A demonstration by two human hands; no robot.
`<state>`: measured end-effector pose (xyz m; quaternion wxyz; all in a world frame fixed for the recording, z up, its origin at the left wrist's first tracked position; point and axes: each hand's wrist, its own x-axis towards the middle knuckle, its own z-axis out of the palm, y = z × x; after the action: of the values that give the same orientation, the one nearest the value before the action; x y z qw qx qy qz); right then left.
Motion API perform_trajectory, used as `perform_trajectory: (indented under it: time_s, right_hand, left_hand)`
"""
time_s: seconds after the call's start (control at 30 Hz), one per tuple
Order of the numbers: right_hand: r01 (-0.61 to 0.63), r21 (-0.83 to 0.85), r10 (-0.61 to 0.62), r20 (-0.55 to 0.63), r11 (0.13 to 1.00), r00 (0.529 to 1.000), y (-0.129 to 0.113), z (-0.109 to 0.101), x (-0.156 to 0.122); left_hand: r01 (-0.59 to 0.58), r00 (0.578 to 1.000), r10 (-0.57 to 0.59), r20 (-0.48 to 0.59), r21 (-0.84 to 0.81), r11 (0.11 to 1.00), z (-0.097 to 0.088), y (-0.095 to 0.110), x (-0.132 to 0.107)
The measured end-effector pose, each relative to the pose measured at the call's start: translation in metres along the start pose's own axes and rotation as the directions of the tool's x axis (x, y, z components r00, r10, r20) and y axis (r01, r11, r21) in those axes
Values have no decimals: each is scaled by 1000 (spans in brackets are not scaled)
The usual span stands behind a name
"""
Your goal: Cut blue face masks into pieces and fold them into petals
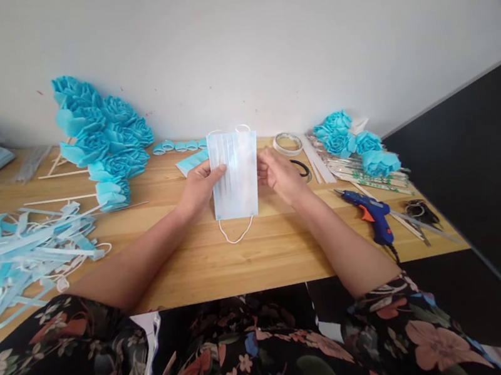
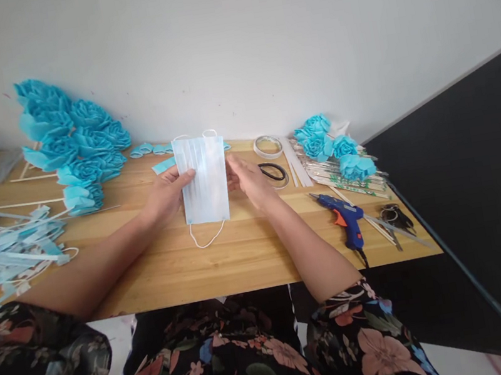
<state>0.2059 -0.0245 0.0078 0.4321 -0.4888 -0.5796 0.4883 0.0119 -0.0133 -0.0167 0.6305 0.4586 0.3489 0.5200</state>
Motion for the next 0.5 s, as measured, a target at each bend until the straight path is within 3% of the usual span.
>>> perform_trajectory:
  time_s: [0.23,0.37,0.5]
  right_hand:
    - [125,-181,-145,-101,975,984,9,0,-1]
    - [107,-176,-130,-125,979,984,7,-2,0]
    - [94,-119,-101,-57,988,993,2,0,-2]
  left_hand:
    - [-35,998,39,-48,76,996,-2,-2,3]
    - [-44,994,53,-91,92,995,-5,-3,6]
    - [-4,997,10,-71,80,997,-4,-2,3]
